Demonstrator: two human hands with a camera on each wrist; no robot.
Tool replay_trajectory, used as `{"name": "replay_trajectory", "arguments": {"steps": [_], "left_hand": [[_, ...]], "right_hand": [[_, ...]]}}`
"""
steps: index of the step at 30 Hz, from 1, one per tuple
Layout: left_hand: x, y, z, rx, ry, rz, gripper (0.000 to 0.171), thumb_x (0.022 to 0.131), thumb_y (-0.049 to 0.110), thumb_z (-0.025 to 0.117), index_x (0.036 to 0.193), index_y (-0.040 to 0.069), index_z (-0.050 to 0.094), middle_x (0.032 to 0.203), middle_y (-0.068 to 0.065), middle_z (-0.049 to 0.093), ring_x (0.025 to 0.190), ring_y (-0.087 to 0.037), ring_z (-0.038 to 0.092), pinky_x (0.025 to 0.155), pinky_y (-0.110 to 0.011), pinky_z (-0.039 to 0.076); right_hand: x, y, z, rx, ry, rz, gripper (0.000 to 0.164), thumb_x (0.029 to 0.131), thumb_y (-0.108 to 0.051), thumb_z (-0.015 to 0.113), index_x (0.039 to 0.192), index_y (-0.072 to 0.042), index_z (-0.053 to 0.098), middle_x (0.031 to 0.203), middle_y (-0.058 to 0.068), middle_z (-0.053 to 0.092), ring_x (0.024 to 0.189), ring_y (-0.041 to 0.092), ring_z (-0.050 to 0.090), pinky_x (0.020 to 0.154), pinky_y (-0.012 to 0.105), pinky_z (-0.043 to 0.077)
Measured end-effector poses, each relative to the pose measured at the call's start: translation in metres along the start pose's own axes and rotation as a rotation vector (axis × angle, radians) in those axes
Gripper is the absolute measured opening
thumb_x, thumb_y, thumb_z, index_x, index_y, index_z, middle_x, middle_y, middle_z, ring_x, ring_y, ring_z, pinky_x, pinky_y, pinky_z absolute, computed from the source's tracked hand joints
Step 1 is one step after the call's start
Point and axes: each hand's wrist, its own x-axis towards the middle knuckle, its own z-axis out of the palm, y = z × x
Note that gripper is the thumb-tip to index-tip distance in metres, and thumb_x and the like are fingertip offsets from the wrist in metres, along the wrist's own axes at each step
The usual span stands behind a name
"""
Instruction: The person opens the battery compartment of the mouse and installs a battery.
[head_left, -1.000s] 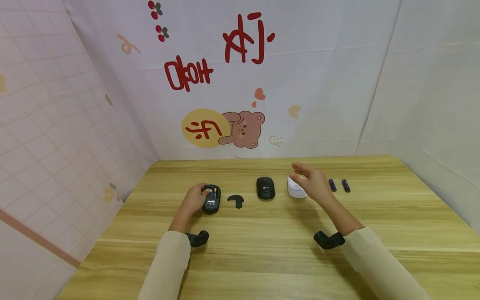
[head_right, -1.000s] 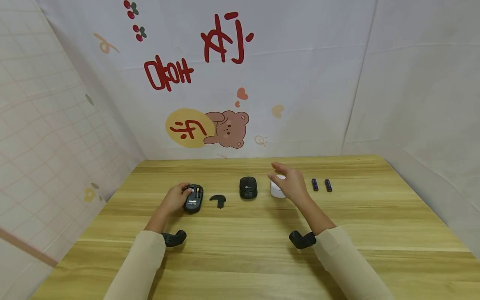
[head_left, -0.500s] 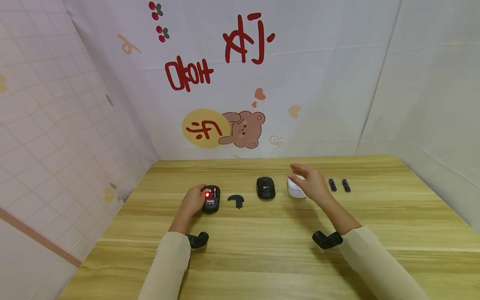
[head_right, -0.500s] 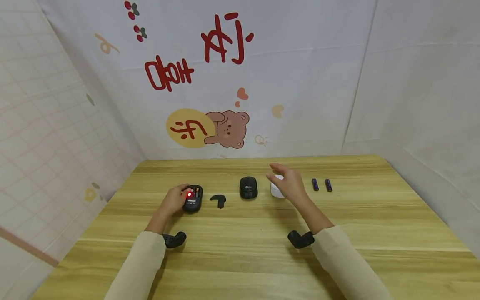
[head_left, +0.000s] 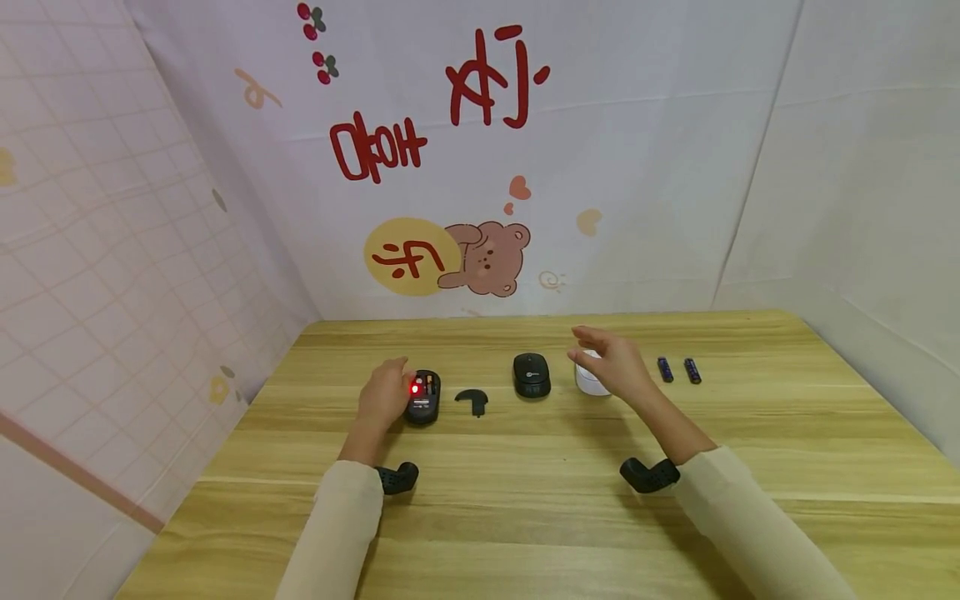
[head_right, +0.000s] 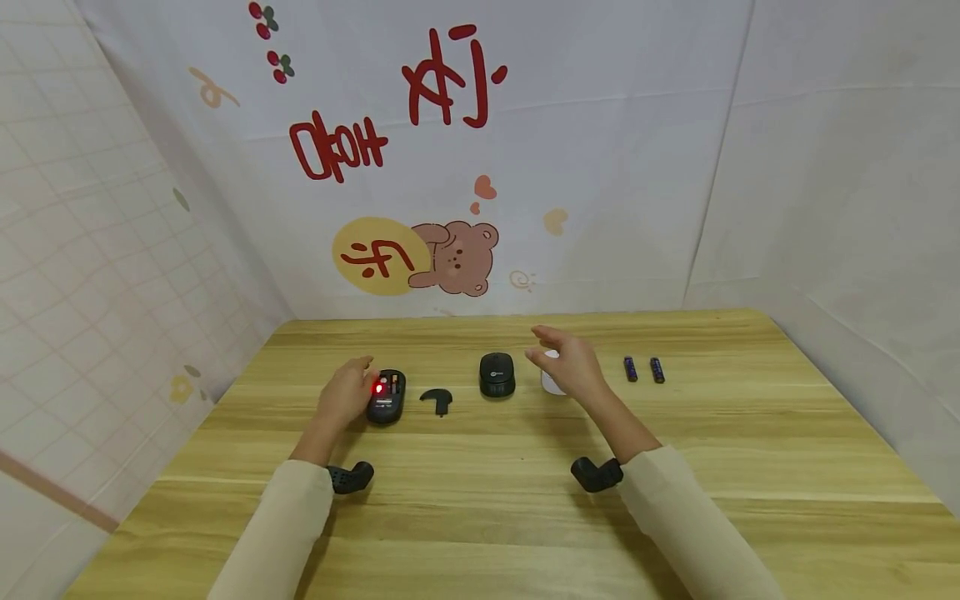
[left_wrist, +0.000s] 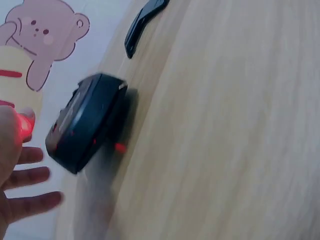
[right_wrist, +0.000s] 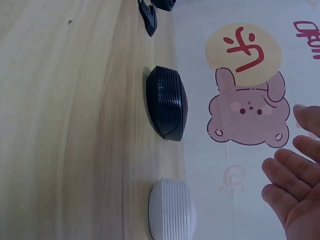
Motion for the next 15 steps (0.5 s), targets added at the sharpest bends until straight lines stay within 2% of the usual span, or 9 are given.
{"name": "replay_trajectory", "arguments": {"steps": [4,7,9,15], "left_hand": [[0.002,0.01,0.001,0.089,0.092,0.119,0.042,0.095,0.019,0.052,0.129,-0.006,0.047,0.127,-0.023,0.049,0.118,-0.037,0.044,0.094,-0.05,0.039],[0.004,0.02,0.002,0.151,0.146,0.215,0.046,0.095,0.019,0.054,0.13,-0.008,0.044,0.129,-0.024,0.047,0.118,-0.038,0.044,0.094,-0.049,0.039],[0.005,0.027,0.005,0.161,0.157,0.263,0.048,0.094,0.02,0.054,0.131,-0.009,0.043,0.131,-0.024,0.045,0.12,-0.037,0.043,0.096,-0.049,0.037],[0.006,0.053,0.018,0.107,0.133,0.381,0.05,0.093,0.022,0.056,0.132,-0.008,0.043,0.133,-0.022,0.044,0.124,-0.034,0.04,0.101,-0.044,0.033]], "right_hand": [[0.001,-0.001,0.005,0.023,-0.038,-0.006,0.049,0.087,-0.018,0.066,0.13,0.001,0.052,0.123,0.02,0.055,0.11,0.036,0.054,0.089,0.048,0.044],[0.002,0.0,0.01,0.035,-0.101,-0.008,0.052,0.086,-0.017,0.067,0.132,0.001,0.049,0.127,0.021,0.052,0.114,0.037,0.051,0.091,0.048,0.043],[0.002,0.0,0.014,0.04,-0.151,-0.013,0.056,0.086,-0.016,0.067,0.134,0.002,0.045,0.131,0.022,0.048,0.116,0.039,0.048,0.092,0.048,0.042],[0.003,0.001,0.026,0.06,-0.247,0.009,0.065,0.084,-0.016,0.068,0.139,0.002,0.038,0.137,0.024,0.04,0.12,0.04,0.043,0.094,0.051,0.039]]}}
